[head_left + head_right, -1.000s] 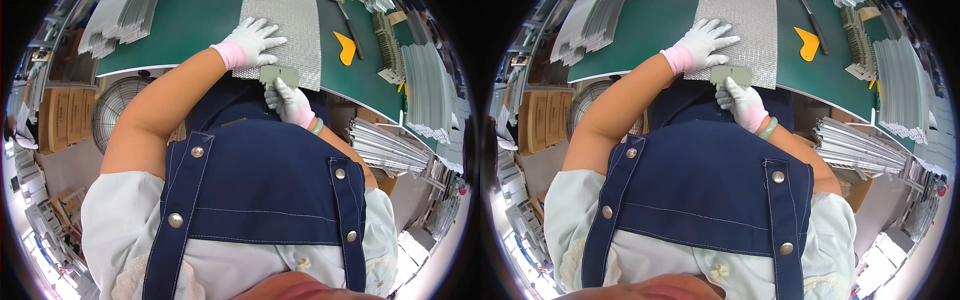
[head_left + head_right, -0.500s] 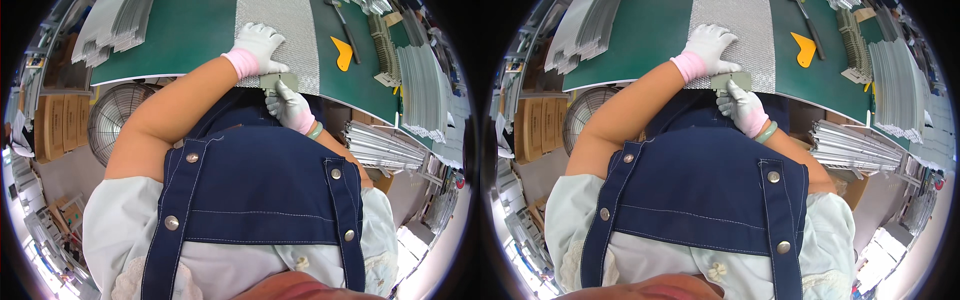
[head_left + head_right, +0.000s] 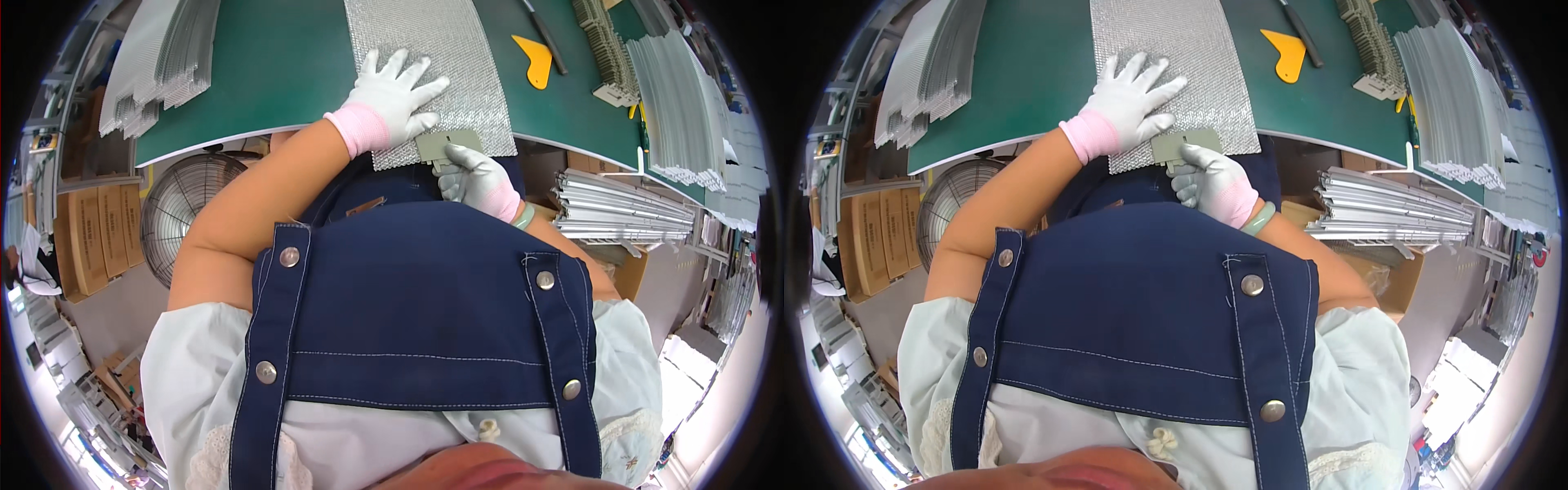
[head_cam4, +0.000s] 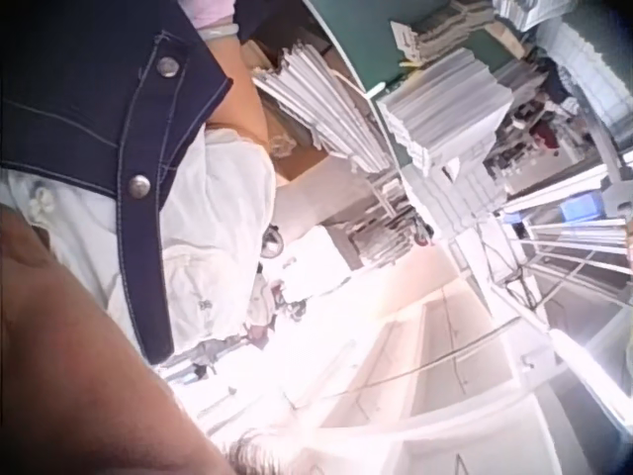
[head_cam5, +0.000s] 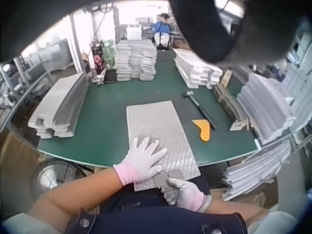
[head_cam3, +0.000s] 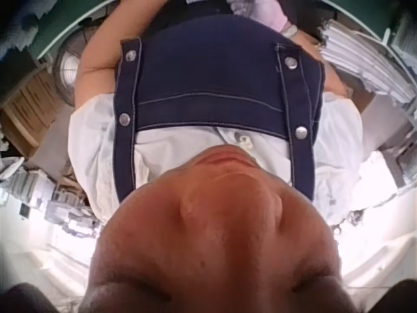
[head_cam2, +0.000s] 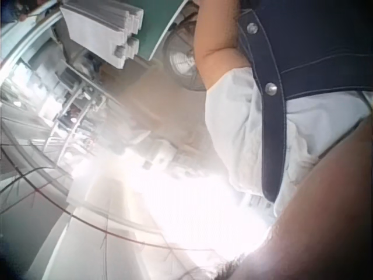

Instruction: The person assembles air filters by placing a mesh screen into a frame, securing it with a handheld stapler, and adding a plastic clip. They repeat this process for multiple units, stacking completed filters on the table.

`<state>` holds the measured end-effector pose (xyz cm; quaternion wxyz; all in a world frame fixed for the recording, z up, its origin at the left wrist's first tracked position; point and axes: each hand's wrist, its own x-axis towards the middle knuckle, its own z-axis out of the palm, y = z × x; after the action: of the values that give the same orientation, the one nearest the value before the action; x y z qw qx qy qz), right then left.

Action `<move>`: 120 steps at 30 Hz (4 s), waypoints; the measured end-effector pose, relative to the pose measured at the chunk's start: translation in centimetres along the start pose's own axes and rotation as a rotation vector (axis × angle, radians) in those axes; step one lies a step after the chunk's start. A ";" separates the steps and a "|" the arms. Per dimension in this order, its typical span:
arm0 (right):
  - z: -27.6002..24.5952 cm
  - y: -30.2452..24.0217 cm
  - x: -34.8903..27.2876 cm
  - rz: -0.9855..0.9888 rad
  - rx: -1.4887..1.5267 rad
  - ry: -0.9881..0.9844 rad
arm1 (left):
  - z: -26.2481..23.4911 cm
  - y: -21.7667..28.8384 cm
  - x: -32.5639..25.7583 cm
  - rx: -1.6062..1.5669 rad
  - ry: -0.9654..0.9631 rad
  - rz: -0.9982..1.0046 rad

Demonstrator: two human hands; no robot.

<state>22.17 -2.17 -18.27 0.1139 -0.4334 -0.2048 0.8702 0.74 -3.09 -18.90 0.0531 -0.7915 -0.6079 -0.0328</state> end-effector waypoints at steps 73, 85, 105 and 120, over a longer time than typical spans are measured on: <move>-17.8 -7.7 -15.4 -1.309 0.175 0.328 | -12.4 6.0 -1.5 -1.955 0.593 -0.138; -2.9 -5.1 -8.6 -1.191 -1.296 0.130 | -7.6 4.9 -8.6 -1.067 0.098 -0.804; -5.8 -2.5 -2.0 -0.879 -0.930 0.478 | -2.4 3.9 -10.9 -1.699 -0.107 -0.978; -6.0 -2.4 -4.3 -0.380 -0.562 0.243 | -2.5 2.3 -12.4 -1.662 -0.196 -0.863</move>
<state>29.59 -0.10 -17.31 0.1734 -0.5024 -0.4980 0.6852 -0.25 -15.83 -17.94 -0.5969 -0.2811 -0.6323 -0.4061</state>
